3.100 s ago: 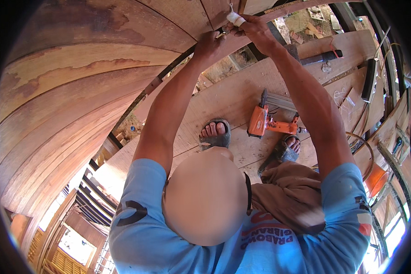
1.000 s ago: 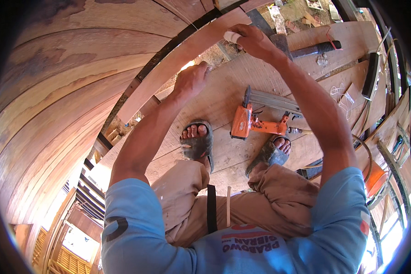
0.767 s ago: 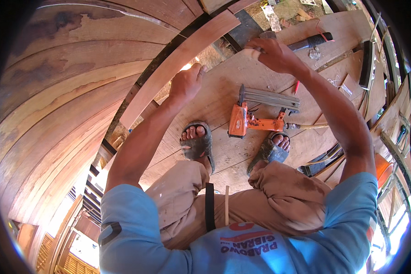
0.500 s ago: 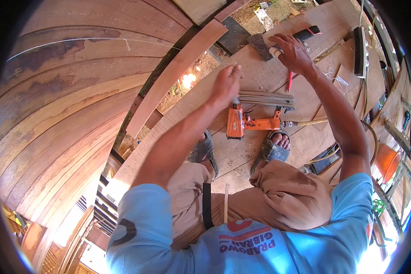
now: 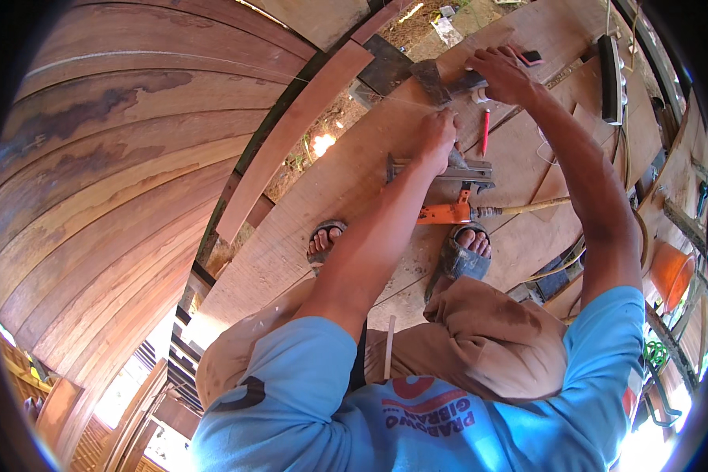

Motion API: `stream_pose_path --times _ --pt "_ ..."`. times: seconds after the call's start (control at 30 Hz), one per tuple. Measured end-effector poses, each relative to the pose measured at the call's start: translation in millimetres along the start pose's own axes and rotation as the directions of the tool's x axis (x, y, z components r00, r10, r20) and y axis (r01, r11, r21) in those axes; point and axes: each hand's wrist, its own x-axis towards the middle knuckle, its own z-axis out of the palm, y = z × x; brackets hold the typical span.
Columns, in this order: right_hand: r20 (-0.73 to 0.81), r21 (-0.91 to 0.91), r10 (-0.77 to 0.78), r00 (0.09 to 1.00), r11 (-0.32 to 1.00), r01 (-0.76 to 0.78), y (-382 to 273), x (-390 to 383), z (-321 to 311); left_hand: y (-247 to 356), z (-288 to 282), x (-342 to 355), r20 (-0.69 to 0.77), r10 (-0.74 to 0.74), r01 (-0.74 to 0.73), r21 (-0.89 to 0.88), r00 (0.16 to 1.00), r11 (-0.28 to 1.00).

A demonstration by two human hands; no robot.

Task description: The person installs wooden planks onto a curved ceiling structure. They use a nail gun to secure the planks, a hammer to adjust them, and a pencil to mark measurements. The person also handles a string line for alignment.

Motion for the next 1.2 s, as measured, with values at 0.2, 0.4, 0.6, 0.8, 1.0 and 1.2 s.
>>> stream_pose_path --times 0.2,0.4,0.6,0.8,1.0,1.2 --pt "0.029 0.092 0.058 0.998 0.994 -0.06 10.4 -7.2 3.3 18.7 -9.5 20.1 0.115 0.121 -0.152 0.324 0.986 0.934" --pt "0.096 0.11 0.135 0.986 0.983 -0.146 13.2 -24.1 1.3 34.6 -18.9 -0.4 0.132 0.139 -0.185 0.471 0.981 0.862" --pt "0.079 0.205 0.298 0.951 0.929 -0.308 12.1 -60.5 -33.3 31.7 11.6 16.6 0.062 0.135 -0.147 0.243 0.989 0.959" --pt "0.036 0.213 0.466 0.884 0.861 -0.462 24.0 -95.3 -51.0 12.6 56.8 41.6 0.046 0.136 -0.14 0.102 0.99 0.985" --pt "-0.044 0.544 0.619 0.785 0.674 -0.5 29.0 -136.2 -16.7 29.8 51.9 37.3 0.16 0.353 -0.283 0.9 0.922 0.331" --pt "0.134 0.929 0.565 0.814 0.215 -0.302 -14.0 -127.9 -24.1 69.1 5.9 41.2 0.243 0.242 -0.277 0.954 0.939 0.118"
